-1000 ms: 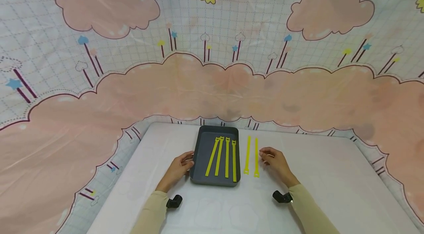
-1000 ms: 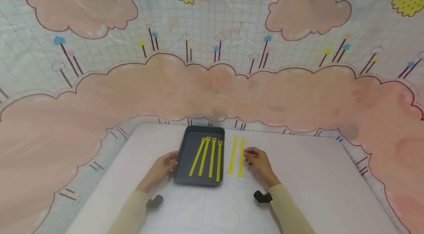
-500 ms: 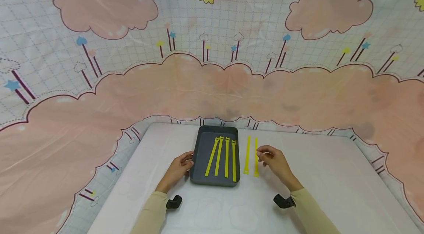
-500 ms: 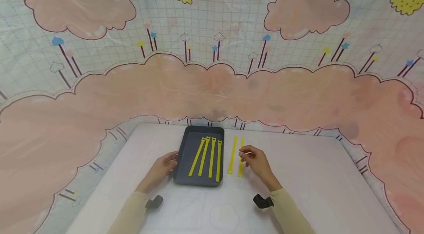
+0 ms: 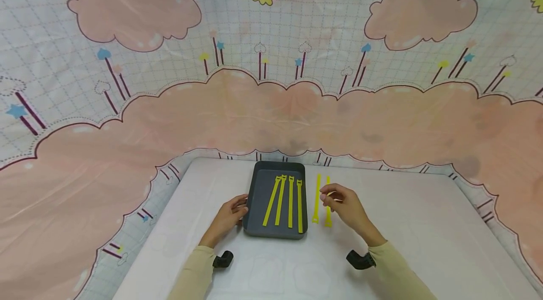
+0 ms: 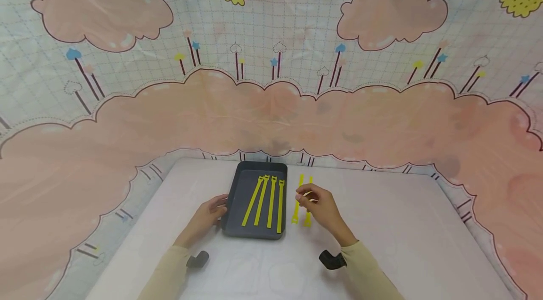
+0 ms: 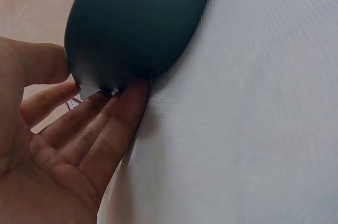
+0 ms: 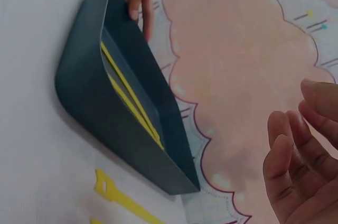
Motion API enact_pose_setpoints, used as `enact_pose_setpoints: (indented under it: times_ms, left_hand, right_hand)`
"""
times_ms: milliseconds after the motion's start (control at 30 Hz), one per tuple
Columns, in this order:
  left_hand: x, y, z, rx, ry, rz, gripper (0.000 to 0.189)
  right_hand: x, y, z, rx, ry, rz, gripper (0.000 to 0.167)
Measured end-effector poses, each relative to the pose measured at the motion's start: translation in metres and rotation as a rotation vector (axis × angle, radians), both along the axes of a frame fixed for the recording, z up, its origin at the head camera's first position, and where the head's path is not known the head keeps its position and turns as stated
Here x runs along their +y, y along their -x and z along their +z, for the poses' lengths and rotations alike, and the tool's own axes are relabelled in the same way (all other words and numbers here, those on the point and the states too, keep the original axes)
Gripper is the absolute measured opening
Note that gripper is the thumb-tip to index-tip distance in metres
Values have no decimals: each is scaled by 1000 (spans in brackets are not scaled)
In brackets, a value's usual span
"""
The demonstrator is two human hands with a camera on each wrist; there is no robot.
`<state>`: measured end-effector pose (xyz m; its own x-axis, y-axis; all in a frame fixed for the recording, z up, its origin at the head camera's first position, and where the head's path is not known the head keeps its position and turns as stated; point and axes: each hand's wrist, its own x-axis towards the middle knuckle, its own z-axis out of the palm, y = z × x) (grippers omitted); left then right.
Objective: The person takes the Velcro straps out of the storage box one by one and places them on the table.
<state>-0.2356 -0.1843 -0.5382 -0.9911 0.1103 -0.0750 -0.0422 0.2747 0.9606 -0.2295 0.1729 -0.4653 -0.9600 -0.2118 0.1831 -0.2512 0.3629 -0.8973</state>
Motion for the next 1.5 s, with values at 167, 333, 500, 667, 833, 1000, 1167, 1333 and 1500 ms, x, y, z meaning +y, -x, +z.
enact_pose_setpoints:
  times_ms: [167, 333, 500, 667, 833, 1000, 1167, 1333, 1500]
  left_hand:
    - [1, -1, 0, -6, 3, 3, 49]
    - [1, -1, 1, -7, 6, 11, 49]
    - [2, -1, 1, -9, 6, 14, 48]
    - [1, 0, 2, -8, 12, 16, 49]
    - [1, -1, 3, -5, 20, 11, 48]
    - [2, -3, 4, -4, 13, 5, 49]
    - [3, -2, 2, 11, 14, 12, 48]
    - [2, -1, -1, 4, 27, 15, 48]
    - [1, -1, -1, -5, 27, 11, 49]
  right_hand:
    - [-12, -5, 9, 36, 6, -1, 18]
    - [-25, -17, 30, 67, -8, 14, 16]
    - [-35, -24, 39, 117, -31, 26, 16]
    - [-46, -20, 35, 138, -26, 55, 15]
    - [-54, -7, 13, 116, -27, 77, 17]
    - [-62, -2, 3, 121, -10, 124, 16]
    - [-71, -1, 5, 158, -36, 151, 16]
    - [-79, 0, 7, 173, -108, 168, 17]
    - [-85, 6, 8, 238, -161, 212, 16]
